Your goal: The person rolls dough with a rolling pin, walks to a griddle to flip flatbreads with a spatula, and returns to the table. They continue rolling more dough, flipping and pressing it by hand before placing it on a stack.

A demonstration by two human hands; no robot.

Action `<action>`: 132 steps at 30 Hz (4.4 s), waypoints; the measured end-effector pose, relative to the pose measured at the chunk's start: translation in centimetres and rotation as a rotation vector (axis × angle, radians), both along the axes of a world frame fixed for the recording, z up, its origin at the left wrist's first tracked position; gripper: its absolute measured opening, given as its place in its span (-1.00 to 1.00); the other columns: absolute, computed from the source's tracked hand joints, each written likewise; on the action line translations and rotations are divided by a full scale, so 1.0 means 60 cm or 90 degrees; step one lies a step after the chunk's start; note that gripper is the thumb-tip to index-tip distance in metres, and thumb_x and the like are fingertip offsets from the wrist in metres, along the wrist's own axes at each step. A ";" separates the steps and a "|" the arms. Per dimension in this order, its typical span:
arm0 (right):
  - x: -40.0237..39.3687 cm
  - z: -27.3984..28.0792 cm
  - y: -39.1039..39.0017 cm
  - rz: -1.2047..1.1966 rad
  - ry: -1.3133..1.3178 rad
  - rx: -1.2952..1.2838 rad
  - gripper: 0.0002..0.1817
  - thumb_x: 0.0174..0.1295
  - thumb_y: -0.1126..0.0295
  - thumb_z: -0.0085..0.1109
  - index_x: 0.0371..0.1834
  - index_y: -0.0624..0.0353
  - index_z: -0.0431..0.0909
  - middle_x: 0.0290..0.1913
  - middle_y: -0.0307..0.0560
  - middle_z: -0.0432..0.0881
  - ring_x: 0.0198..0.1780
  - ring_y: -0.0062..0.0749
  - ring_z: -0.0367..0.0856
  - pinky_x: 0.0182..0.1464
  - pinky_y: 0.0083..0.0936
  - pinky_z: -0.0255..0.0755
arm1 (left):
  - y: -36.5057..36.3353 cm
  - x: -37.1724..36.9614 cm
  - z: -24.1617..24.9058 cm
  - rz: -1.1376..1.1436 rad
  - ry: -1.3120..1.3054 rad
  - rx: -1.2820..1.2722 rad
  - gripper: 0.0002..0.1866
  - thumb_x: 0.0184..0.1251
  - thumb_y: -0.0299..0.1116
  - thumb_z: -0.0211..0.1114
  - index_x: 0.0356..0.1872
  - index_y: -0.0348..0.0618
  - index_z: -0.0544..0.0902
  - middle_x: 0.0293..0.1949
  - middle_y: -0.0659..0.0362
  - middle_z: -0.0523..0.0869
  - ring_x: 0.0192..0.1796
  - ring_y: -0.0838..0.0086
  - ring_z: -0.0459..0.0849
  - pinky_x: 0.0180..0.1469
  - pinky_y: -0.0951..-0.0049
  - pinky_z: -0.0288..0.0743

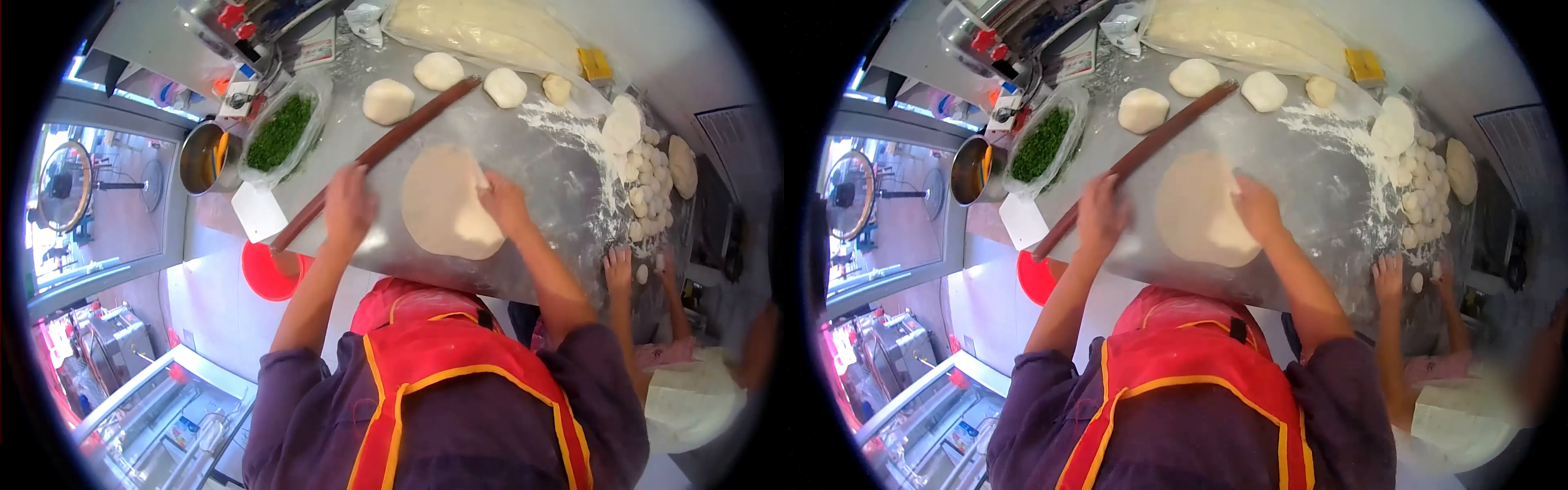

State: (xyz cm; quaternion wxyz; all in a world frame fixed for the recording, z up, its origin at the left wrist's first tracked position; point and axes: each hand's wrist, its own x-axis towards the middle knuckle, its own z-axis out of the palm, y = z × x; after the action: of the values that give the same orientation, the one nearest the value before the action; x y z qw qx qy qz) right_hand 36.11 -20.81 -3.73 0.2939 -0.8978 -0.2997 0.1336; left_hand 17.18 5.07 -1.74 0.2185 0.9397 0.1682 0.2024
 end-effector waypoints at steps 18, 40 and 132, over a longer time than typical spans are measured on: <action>0.001 0.292 -0.072 -0.105 0.121 0.229 -0.85 0.22 0.50 0.24 -0.17 0.25 0.70 -0.37 -0.26 0.70 -0.36 -0.69 0.53 -0.30 -0.66 0.41 | -0.059 0.184 0.276 -0.331 0.148 -0.091 -0.77 0.16 -0.38 0.24 -0.16 0.01 0.72 -0.22 0.03 0.75 -0.22 0.09 0.72 -0.17 0.14 0.56; -0.073 -0.103 0.102 0.095 -0.228 -0.003 -0.22 0.34 0.09 0.03 0.47 0.44 0.08 0.50 0.35 0.11 0.55 0.13 -0.02 0.54 0.04 -0.24 | 0.048 -0.105 -0.037 0.103 0.135 0.014 -0.38 0.20 -0.37 0.33 0.30 -0.30 0.37 0.12 -0.15 0.54 0.15 -0.07 0.49 0.22 0.08 0.37; -0.329 0.024 -0.398 -0.143 0.225 -0.018 -0.56 0.16 0.42 0.27 0.13 0.21 0.48 -0.05 0.16 0.63 -0.05 0.13 0.62 -0.02 -0.22 0.53 | -0.166 0.189 -0.055 -0.320 0.110 0.127 -0.47 0.30 -0.17 0.24 0.23 -0.23 0.50 0.36 0.02 0.42 0.46 0.06 0.23 0.50 -0.01 -0.01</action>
State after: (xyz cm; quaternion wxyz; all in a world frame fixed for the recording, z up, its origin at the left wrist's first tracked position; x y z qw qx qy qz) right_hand 16.37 -44.69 -2.28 0.3423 -0.8923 -0.1394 0.2593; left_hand 28.54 -4.88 -5.05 0.1530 0.9825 -0.0733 0.0768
